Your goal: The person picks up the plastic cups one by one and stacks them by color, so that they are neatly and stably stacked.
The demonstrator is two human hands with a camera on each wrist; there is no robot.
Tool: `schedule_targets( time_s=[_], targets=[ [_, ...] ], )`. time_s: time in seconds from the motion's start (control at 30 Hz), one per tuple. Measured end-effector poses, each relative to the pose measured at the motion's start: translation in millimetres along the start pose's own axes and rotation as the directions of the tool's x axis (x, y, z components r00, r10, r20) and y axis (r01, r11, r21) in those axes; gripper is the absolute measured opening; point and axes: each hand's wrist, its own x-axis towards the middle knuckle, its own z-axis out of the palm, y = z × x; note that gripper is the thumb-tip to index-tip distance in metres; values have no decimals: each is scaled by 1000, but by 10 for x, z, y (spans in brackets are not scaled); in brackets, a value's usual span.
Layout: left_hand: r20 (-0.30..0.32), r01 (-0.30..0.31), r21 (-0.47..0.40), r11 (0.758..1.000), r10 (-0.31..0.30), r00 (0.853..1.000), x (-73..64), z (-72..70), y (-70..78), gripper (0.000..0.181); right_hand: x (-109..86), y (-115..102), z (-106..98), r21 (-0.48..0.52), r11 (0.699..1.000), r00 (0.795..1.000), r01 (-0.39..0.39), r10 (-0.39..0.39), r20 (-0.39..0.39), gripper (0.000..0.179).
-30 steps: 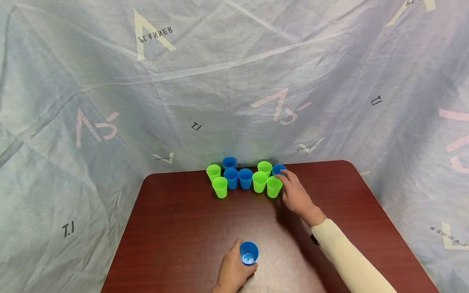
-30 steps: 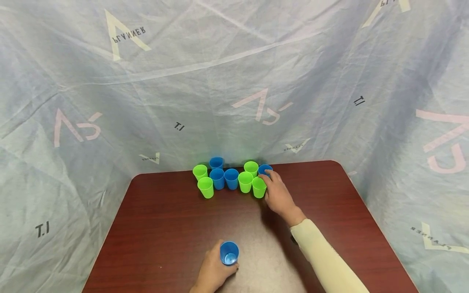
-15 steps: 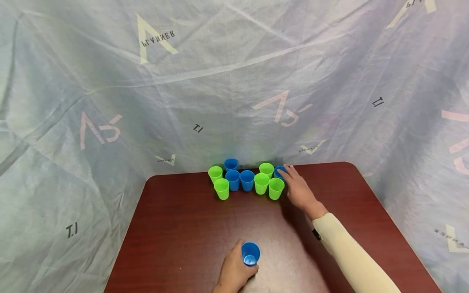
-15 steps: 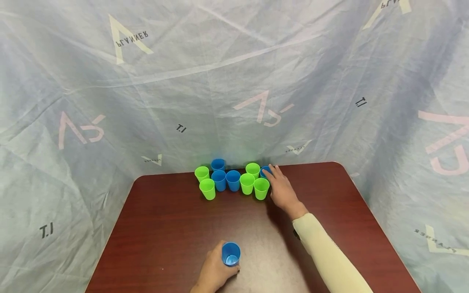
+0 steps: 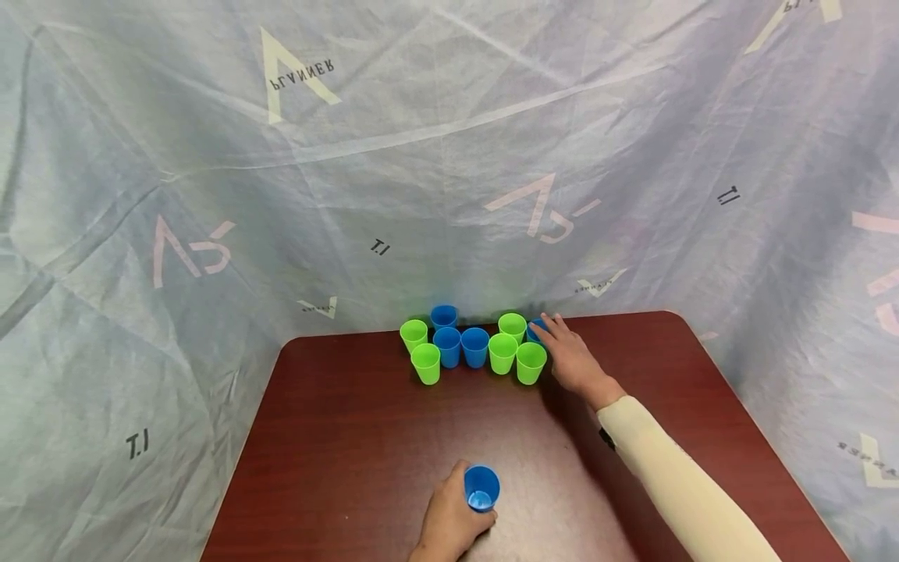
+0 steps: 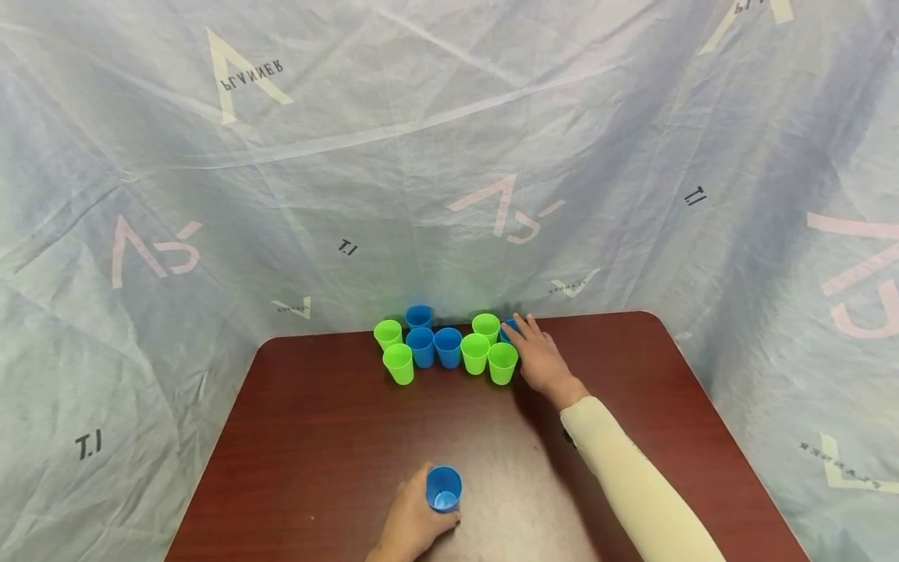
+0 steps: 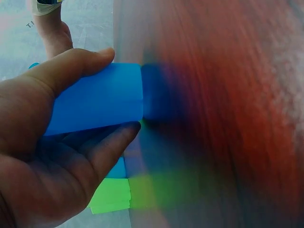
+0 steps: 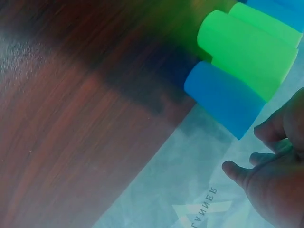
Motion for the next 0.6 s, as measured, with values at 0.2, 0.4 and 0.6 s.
schedule_targets(
  time_s=[0.2, 0.4, 0.6],
  targets=[
    [11, -8, -18, 1000, 8, 1000, -8, 15, -11, 76, 29, 69, 39, -29, 1000, 997, 11, -9, 72, 77],
    [-6, -25, -6, 1000, 25, 1000, -10, 28, -22, 74, 45, 125, 39, -48, 998, 992, 46, -39, 121, 79],
    [-16, -34, 3, 999, 34, 999, -2, 25, -27, 75, 101, 167, 40, -30, 999, 986, 29, -23, 166, 82]
  ],
)
